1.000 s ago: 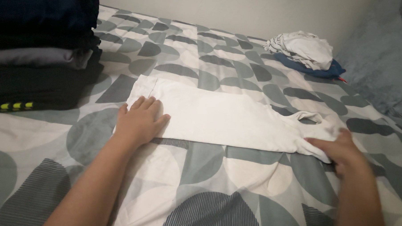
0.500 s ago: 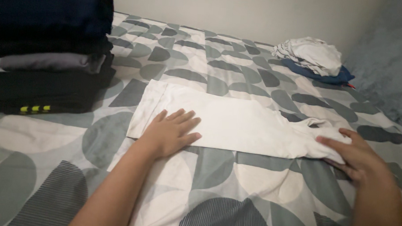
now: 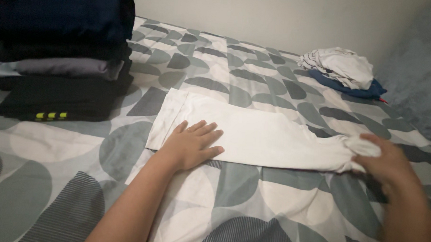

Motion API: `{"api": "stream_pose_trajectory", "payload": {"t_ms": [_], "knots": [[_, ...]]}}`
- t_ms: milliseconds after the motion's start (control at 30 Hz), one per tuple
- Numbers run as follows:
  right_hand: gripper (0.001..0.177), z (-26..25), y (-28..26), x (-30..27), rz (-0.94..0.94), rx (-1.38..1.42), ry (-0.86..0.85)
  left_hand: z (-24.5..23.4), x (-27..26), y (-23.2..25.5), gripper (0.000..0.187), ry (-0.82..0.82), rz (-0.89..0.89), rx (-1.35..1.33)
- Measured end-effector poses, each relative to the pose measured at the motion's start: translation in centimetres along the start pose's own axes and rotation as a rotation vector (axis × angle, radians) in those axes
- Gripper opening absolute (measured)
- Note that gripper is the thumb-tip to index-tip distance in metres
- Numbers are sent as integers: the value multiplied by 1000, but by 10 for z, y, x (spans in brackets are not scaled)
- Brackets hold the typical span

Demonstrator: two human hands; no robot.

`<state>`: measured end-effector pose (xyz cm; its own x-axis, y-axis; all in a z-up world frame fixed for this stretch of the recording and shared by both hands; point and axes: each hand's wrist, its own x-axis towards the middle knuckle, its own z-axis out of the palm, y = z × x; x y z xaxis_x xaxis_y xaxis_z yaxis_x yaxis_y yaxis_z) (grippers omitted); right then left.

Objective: The person folds a white t-shirt and a white tank top on a bed, smoothing and aligning each piece before stacking them. The person then picks up a striped button-up shirt, lays it flat, and begins folding it.

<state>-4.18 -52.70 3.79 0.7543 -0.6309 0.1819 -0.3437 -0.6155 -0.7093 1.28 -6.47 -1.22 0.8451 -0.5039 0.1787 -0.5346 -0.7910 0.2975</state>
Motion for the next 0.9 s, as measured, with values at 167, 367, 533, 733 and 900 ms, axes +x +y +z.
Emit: {"api": "stream_pose_trajectory", "payload": {"t_ms": [167,367,533,733,900], "knots": [[47,26,-30,-25,-657,-273,395,4,0,-1,67,20,15,13],[47,94,-105,-96,-1106,-327,255,2,0,-2,67,17,23,12],[58,103,-140,-142,-1184,-164,-181,3,1,-1,67,15,21,25],[51,69,-123,-107,-723,156,-257,2,0,-1,67,7,21,7],[31,77,-83,-70,-687,413,-333,-2,-1,2,64,14,31,15]]}}
